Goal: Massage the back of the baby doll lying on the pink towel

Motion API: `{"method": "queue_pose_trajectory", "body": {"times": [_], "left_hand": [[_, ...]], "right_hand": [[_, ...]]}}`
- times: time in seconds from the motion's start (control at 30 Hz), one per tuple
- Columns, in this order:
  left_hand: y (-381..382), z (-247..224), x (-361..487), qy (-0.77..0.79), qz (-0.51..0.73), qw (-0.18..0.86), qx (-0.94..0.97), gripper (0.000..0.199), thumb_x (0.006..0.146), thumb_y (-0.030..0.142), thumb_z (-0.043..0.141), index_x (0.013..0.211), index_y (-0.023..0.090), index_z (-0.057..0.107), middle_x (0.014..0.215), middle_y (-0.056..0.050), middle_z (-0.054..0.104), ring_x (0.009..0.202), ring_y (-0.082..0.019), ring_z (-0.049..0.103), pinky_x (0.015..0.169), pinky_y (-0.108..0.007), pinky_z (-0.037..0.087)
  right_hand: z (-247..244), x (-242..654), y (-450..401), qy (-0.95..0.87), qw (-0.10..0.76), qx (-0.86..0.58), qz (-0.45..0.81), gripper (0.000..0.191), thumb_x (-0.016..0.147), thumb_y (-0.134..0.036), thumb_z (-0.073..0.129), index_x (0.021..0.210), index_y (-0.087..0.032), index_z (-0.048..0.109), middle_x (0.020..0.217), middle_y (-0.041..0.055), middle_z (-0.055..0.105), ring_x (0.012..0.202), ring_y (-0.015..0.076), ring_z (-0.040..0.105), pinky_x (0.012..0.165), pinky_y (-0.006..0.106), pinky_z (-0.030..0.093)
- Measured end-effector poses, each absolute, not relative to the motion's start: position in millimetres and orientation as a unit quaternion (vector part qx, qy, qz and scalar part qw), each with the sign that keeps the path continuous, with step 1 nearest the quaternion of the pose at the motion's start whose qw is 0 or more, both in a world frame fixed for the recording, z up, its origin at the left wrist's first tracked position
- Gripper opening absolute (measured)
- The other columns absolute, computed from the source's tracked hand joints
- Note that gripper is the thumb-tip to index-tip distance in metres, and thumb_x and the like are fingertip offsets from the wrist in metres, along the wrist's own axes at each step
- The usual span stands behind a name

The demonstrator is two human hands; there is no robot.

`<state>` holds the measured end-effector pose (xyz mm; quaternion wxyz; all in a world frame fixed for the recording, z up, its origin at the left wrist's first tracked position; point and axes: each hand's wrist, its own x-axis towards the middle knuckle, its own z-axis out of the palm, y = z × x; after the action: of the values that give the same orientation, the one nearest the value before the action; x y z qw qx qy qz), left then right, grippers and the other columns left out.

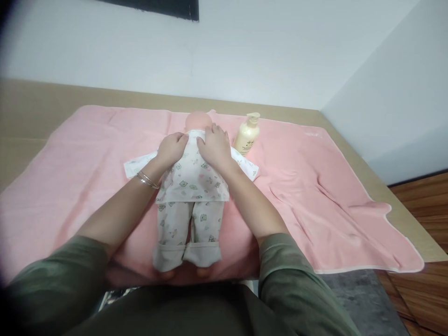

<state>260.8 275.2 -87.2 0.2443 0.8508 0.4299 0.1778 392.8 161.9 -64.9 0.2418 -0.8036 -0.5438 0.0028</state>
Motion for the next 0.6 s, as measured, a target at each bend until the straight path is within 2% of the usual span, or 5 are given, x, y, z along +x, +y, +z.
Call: {"method": "queue_pose_trajectory", "body": {"times": [0.1,0.23,0.33,0.47,0.6], "left_hand": [[275,-87,261,0.428,0.179,0.24,0.852,0.054,0.107,0.044,0.03,0.115,0.019,0.077,0.128,-0.017,0.081,0.118,-0.033,0.072,0.103,-0.043,0.054],[275,-88,262,0.426,0.183,0.227,0.856,0.053,0.107,0.043,0.031,0.112,0.018,0.077,0.126,-0.018,0.081,0.118,-0.033,0.073,0.103,-0.043,0.054],[275,-88,262,0.427,0.178,0.222,0.858,0.054,0.107,0.043,0.03,0.112,0.018,0.077,0.126,-0.018,0.081,0.119,-0.033,0.073,0.103,-0.043,0.054],[273,-86,262,0.433,0.174,0.22,0.857,0.055,0.107,0.044,0.029,0.115,0.018,0.076,0.128,-0.018,0.08,0.12,-0.033,0.072,0.103,-0.043,0.054],[270,-83,261,0.432,0.17,0.219,0.858,0.054,0.107,0.042,0.029,0.114,0.017,0.076,0.126,-0.019,0.081,0.118,-0.033,0.073,0.102,-0.043,0.054]], "right_hand": [[-67,378,163,-0.564,0.279,-0.776,-0.045,0.051,0.106,-0.03,0.048,0.153,-0.01,0.058,0.177,0.0192,0.039,0.168,0.0366,0.031,0.139,0.06,0.027],[-80,365,167,-0.58,0.248,-0.776,-0.016,0.048,0.105,-0.021,0.045,0.147,-0.006,0.064,0.167,0.0217,0.052,0.163,0.0365,0.041,0.138,0.059,0.029],[-81,365,166,-0.575,0.268,-0.773,-0.003,0.048,0.103,-0.021,0.047,0.143,-0.008,0.068,0.167,0.0206,0.054,0.16,0.0358,0.047,0.137,0.059,0.033],[-73,364,161,-0.572,0.321,-0.754,-0.036,0.049,0.101,-0.023,0.047,0.145,-0.014,0.067,0.174,0.0152,0.045,0.163,0.0319,0.042,0.137,0.058,0.032],[-78,355,161,-0.583,0.294,-0.757,-0.03,0.052,0.1,-0.019,0.045,0.148,-0.015,0.065,0.174,0.0143,0.046,0.166,0.033,0.038,0.139,0.063,0.025]]}}
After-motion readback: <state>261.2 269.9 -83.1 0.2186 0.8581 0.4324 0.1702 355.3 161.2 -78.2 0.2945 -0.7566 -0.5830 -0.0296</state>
